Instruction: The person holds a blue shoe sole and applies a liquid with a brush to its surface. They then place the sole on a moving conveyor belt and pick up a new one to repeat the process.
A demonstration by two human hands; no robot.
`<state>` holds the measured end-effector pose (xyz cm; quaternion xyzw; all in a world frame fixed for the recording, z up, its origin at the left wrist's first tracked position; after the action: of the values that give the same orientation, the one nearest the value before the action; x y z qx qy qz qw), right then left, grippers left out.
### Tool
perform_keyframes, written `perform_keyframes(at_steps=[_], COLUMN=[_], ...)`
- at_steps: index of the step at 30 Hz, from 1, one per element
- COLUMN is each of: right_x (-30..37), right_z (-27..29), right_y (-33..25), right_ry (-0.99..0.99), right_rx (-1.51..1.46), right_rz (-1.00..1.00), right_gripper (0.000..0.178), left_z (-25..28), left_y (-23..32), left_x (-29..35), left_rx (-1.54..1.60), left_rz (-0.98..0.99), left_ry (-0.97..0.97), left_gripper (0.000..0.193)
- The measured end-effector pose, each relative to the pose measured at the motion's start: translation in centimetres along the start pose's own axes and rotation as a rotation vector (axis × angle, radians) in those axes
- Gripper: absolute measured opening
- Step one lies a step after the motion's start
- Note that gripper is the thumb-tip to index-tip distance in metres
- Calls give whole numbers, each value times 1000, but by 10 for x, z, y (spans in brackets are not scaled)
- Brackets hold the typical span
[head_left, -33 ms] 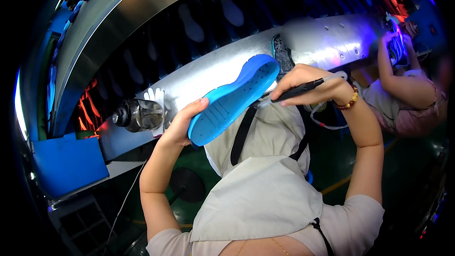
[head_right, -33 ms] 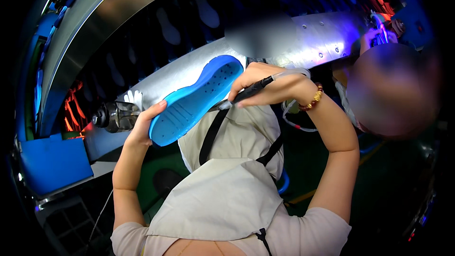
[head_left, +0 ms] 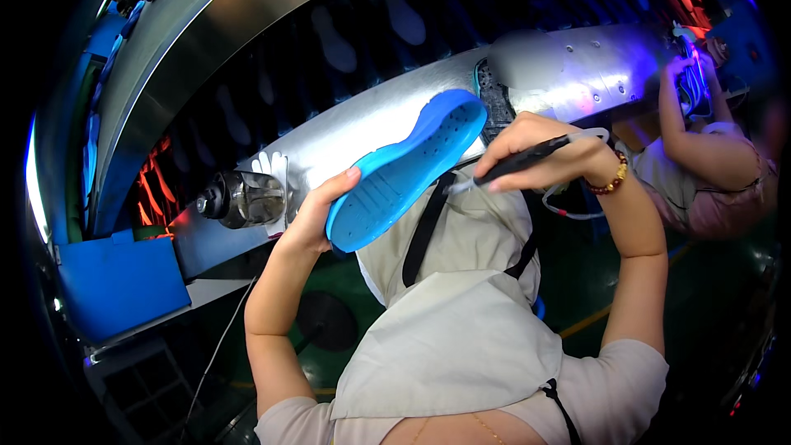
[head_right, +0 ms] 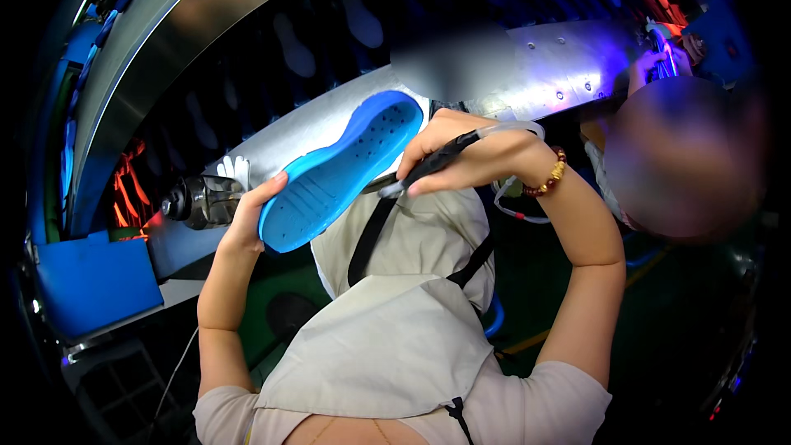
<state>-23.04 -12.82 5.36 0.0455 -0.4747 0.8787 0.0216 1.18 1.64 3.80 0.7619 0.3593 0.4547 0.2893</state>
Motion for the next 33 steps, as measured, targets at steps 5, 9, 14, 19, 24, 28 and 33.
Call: perform_keyframes(at_steps=[5,9,14,19,24,28,33], right_x=[-38,-56,-65,-68,-70,-54,-47], right_z=[-24,-25,-27,-25,-24,-16,-14], right_y=[-21,-15,-6,2,18,38,65], right_ry=[276,488,583,598,670,872,1152], right_rx=[-184,-539,-657,-666,-641,-728,-559], right_rz=[120,-76,-163,-184,-173,-156,-211], right_gripper=[14,23,24,27,26,26,26], left_z=[-17,-32,-29,-23,-20,-21,-21], left_y=[-4,-5,-16,-25,-31,-29,-32], left_x=[-25,-46,-55,-60,-56,-51,-53], left_rx=[129,148,29,44,22,163,261], left_rz=[-130,-178,-246,-241,-256,-211,-213], left_ry=[-37,-144,-68,-9,84,116,103], left_gripper=[56,47,43,45,49,44,46])
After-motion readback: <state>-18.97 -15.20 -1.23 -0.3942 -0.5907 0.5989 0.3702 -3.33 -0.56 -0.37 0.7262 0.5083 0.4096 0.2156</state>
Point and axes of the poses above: each hand's wrist, its own x-axis away from the middle knuckle, its own z-axis out of the back of the hand, y = z × x, the point moved 1 cm from there along -x, towards the middle knuckle, and after that the axes turned 12 degrees about -y, right-handed, at the moved point
